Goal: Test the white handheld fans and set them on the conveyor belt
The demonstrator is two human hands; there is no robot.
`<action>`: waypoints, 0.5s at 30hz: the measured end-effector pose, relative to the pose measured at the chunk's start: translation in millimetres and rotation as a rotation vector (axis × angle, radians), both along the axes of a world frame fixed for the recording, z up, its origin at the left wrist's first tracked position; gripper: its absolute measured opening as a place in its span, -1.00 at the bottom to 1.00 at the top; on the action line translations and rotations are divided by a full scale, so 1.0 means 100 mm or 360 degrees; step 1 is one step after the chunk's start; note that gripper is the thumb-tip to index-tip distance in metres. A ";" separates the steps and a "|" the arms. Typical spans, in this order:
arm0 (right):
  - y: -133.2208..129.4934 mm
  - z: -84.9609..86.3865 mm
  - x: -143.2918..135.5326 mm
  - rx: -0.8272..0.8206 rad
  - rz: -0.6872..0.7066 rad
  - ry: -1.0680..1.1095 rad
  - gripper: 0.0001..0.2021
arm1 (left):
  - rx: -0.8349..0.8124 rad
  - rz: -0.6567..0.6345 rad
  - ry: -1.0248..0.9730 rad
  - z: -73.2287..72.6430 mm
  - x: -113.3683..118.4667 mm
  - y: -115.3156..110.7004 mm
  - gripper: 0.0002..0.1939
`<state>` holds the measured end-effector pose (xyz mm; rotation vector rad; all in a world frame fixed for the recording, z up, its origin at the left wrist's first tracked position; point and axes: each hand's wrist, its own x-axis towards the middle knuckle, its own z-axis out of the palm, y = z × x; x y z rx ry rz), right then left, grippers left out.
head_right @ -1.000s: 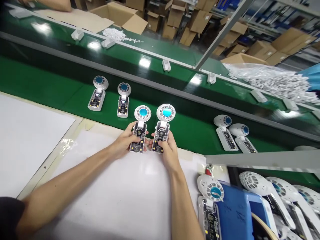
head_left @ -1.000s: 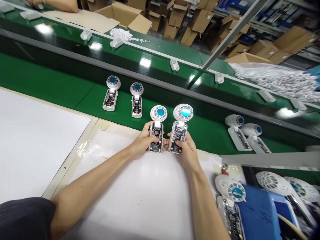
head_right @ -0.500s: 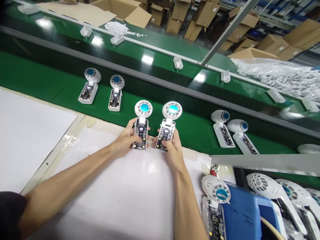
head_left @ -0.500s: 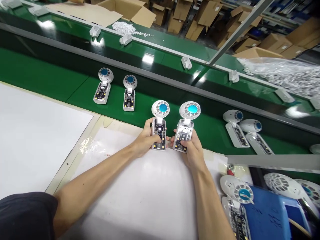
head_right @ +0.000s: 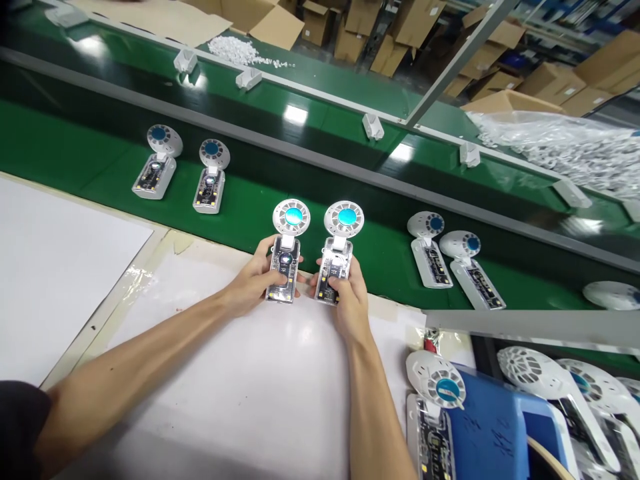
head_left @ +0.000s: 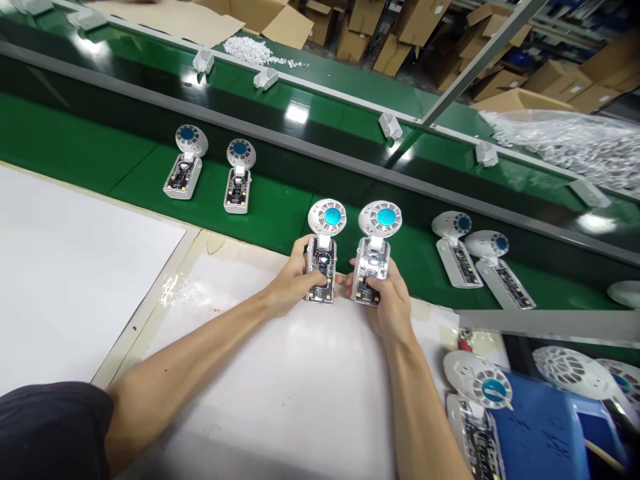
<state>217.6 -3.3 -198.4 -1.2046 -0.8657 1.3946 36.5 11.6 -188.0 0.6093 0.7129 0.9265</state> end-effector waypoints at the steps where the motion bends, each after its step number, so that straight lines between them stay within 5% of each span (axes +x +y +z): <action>1: 0.00 0.00 0.00 0.0001 -0.0013 0.0013 -0.58 | 0.0001 0.0000 -0.0002 0.00 0.00 0.00 -0.17; 10: -0.01 -0.01 0.01 0.0060 -0.0032 0.0003 -0.57 | -0.0005 0.0021 0.0028 0.03 -0.02 0.00 -0.16; 15: 0.00 -0.01 -0.12 0.0172 -0.0276 -0.0049 -0.51 | 0.0107 0.0049 0.0095 0.04 -0.04 0.01 -0.23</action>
